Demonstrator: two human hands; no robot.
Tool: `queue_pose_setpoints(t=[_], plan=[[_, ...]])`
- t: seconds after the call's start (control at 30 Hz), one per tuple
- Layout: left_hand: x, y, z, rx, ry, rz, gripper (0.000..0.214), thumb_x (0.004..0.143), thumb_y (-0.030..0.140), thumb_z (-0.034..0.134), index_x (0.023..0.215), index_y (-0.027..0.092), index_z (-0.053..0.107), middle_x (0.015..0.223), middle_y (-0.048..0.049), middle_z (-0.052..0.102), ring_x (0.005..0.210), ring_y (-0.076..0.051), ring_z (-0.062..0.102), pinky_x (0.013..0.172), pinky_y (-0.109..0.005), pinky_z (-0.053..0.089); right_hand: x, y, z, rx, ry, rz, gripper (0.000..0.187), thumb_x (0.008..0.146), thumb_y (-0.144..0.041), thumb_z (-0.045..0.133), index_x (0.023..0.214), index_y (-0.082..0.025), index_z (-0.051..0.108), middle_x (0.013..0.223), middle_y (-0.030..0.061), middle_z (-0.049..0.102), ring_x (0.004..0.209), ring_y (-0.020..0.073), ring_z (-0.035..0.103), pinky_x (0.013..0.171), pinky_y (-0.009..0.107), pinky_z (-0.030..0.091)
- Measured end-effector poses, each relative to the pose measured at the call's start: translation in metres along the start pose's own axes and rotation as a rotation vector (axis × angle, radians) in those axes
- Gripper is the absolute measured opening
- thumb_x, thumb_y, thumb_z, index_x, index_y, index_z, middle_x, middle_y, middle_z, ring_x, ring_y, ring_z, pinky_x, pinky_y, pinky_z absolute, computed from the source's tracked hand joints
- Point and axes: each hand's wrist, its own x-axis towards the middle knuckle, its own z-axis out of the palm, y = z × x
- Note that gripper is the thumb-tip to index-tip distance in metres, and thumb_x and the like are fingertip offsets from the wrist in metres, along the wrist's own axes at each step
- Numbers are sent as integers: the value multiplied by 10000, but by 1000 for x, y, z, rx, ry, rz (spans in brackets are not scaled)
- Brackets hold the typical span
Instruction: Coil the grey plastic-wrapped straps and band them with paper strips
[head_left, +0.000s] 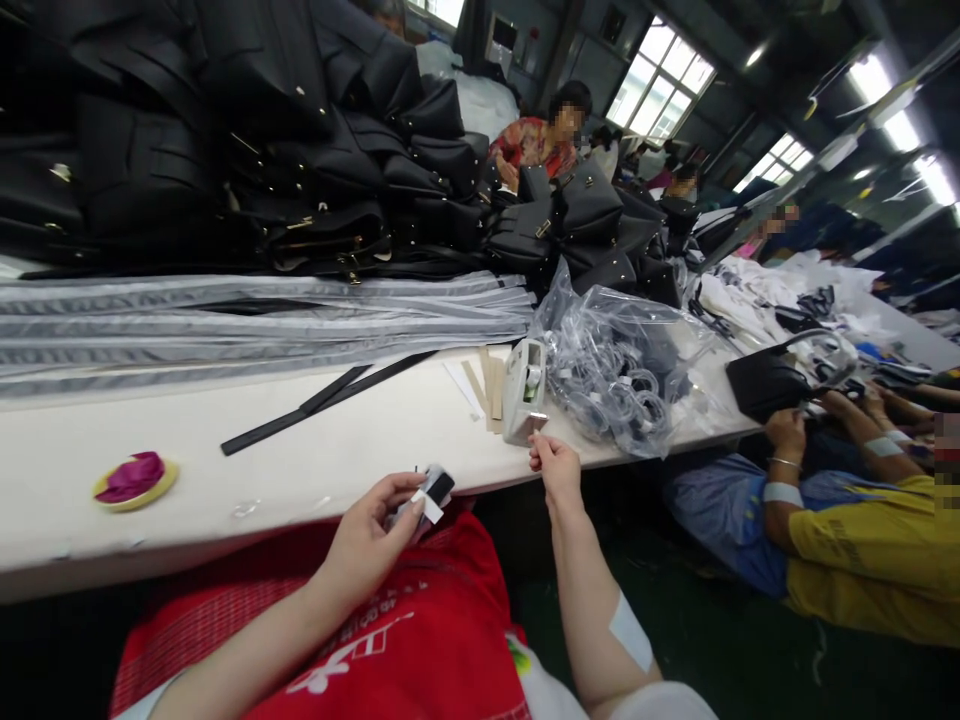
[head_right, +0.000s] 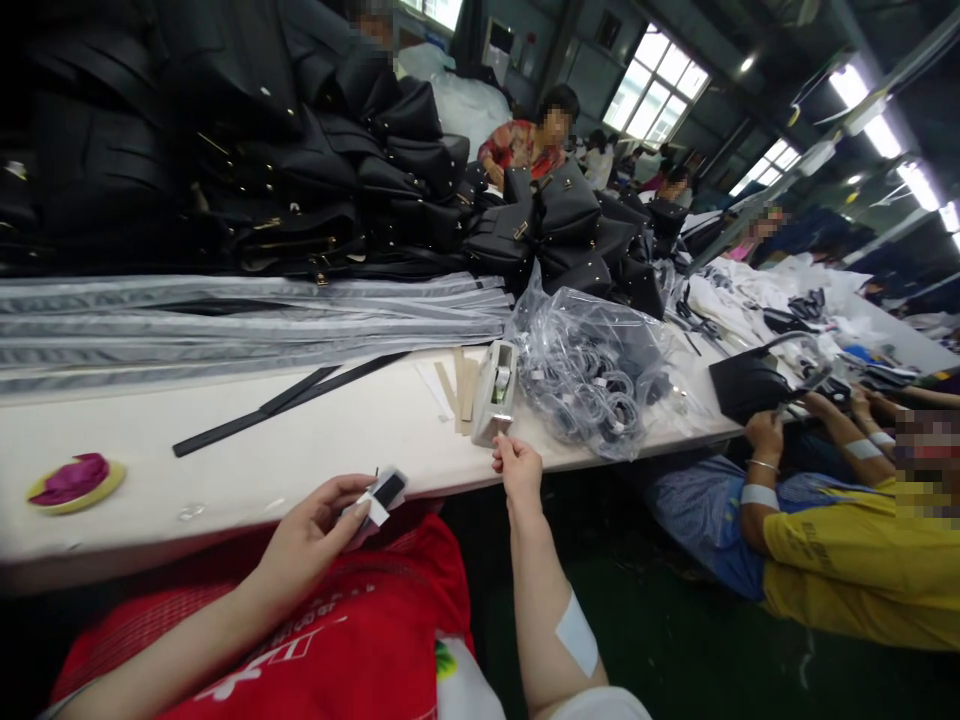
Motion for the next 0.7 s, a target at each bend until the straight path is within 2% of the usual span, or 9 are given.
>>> queue_pose_setpoints(t=[0.17, 0.27, 0.33, 0.5, 0.6, 0.7], plan=[[2, -10, -5, 16, -15, 30, 469, 758, 499, 678, 1074, 167, 580, 922, -71, 707, 856, -214, 655, 774, -340, 555, -4, 5, -1, -11, 8, 31, 452, 601, -533, 738, 722, -101, 685, 516, -11, 564, 419, 85, 474, 415, 213, 378], [4, -12, -6, 32, -11, 37, 456, 769, 491, 667, 1077, 167, 580, 915, -69, 711, 846, -206, 657, 768, -327, 550, -23, 1, 2, -30, -19, 32, 426, 621, -512, 739, 730, -102, 699, 512, -6, 574, 424, 96, 491, 422, 220, 400], [5, -13, -5, 42, 5, 49, 447, 772, 486, 662, 1070, 163, 580, 919, -72, 712, 825, -198, 658, 753, -319, 548, -45, -9, 8, -28, -100, -7, 388, 685, -496, 713, 769, -117, 718, 529, -4, 592, 441, 96, 509, 444, 217, 425], [8, -10, -2, 99, 32, 77, 407, 804, 457, 624, 1074, 156, 578, 929, -72, 712, 744, -168, 651, 692, -293, 536, -101, -41, 31, -13, -451, -56, 290, 771, -431, 688, 738, -147, 734, 505, 1, 605, 429, 92, 518, 439, 204, 440], [7, -6, -3, 166, 53, 98, 373, 809, 428, 616, 1068, 160, 592, 941, -73, 713, 783, -182, 661, 670, -274, 524, -119, -46, 46, -21, -581, -24, 289, 784, -430, 678, 720, -153, 732, 494, -1, 605, 416, 88, 511, 438, 201, 442], [5, -5, -6, 201, 66, 109, 358, 812, 404, 610, 1080, 167, 599, 976, -85, 710, 876, -217, 670, 703, -289, 530, -123, -38, 58, -54, -626, 29, 297, 761, -440, 688, 702, -151, 720, 488, -6, 597, 409, 84, 503, 425, 191, 427]])
